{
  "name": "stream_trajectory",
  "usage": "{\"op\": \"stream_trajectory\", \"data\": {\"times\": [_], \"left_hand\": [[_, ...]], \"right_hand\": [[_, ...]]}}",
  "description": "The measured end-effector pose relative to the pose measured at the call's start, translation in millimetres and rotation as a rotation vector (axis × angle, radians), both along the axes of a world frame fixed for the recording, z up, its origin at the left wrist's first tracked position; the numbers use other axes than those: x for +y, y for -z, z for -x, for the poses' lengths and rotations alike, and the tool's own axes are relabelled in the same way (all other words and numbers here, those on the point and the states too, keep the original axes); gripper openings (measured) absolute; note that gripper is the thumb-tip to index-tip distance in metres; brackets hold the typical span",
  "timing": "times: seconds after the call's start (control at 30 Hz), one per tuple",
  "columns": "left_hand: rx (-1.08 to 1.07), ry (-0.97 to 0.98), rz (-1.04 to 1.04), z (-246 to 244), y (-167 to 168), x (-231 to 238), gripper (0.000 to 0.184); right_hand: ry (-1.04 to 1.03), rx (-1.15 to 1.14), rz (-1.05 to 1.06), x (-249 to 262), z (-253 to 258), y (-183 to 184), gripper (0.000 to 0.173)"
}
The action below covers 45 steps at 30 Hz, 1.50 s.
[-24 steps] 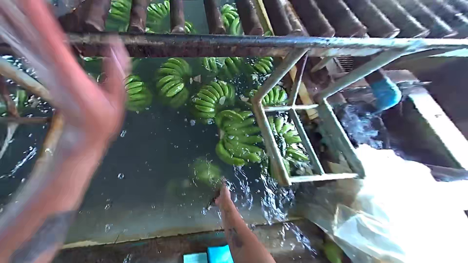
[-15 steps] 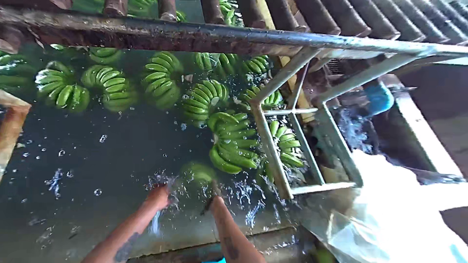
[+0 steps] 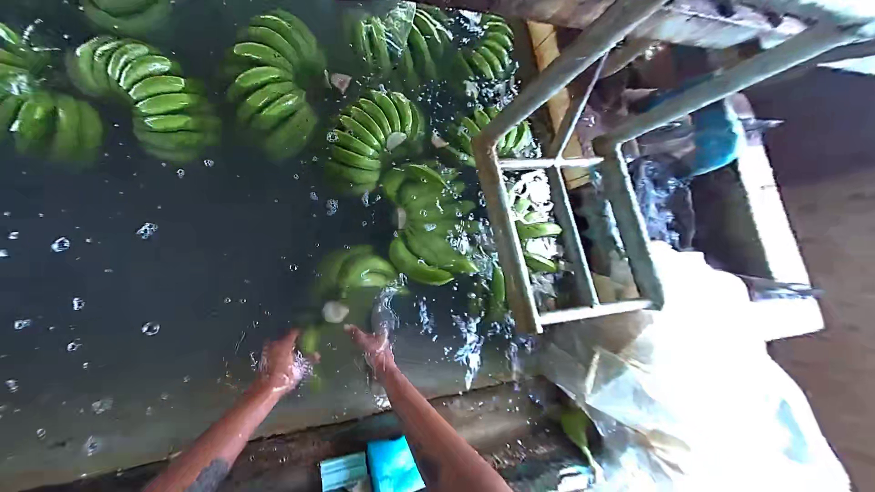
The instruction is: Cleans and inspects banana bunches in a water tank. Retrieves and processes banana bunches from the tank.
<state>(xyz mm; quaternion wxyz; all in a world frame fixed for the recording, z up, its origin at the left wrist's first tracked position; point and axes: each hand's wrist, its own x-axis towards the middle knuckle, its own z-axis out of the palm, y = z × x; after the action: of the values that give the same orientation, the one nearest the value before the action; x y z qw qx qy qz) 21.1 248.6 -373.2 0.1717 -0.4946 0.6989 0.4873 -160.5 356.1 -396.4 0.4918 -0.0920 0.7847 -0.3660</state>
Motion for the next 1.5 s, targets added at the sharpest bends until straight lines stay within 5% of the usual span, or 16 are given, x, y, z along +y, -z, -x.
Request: {"op": "stream_trajectory", "data": {"times": [0.07,0.23,0.37,0.5,0.63,0.7,0.77,0.87,0.97,1.07,1.27,1.5], "left_hand": [[0.126,-0.039,-0.060,-14.7,-19.3,6.9,0.066],[0.358,-0.439,-0.049,-54.8,-56.0,-14.2,0.035],[0.457,-0.826,-0.102,-73.8,-65.0,-54.7,0.050],[0.434,-0.872,-0.237,-92.7,-49.3,-73.6,0.060],[0.354,-1.125,-0.309,-106.5,-3.0,-43.0,0.060],[0.333,-1.173,-0.326,-114.7,12.2,-21.6,0.061],[0.272,-1.107,-0.380,-121.0,11.4,-4.0,0.059],[0.296,-0.978,-0.474,-118.2,-4.4,9.7,0.049],[0.333,-1.080,-0.517,-95.6,-29.1,26.4,0.037],[0.262,-1.221,-0.527,-66.3,-56.1,30.2,0.027],[0.226,-1.322,-0.656,-40.1,-83.7,14.7,0.045],[0.290,-1.376,-0.613,-24.8,-97.6,24.2,0.047]], "right_hand": [[-0.031,-0.011,0.075,-24.1,-11.4,-9.6,0.099],[-0.392,0.062,0.170,-61.4,-20.5,-52.3,0.077],[-0.868,0.177,0.062,-76.5,-51.9,-89.8,0.081],[-1.260,0.293,-0.053,-56.7,-70.4,-111.9,0.075],[-1.188,0.265,-0.347,-5.4,-46.0,-134.8,0.078],[-1.022,0.198,-0.414,18.5,-20.9,-128.1,0.062],[-0.828,0.194,-0.246,39.5,-0.2,-114.3,0.039],[-0.485,0.202,0.068,41.6,1.5,-90.5,0.036],[-0.359,0.331,0.127,16.3,-11.5,-75.9,0.034],[-0.362,0.452,0.036,-8.9,-14.3,-69.9,0.032],[-0.509,0.583,-0.085,-48.8,-9.1,-75.8,0.036],[-0.529,0.189,-0.023,-30.3,-12.2,-90.5,0.037]]}}
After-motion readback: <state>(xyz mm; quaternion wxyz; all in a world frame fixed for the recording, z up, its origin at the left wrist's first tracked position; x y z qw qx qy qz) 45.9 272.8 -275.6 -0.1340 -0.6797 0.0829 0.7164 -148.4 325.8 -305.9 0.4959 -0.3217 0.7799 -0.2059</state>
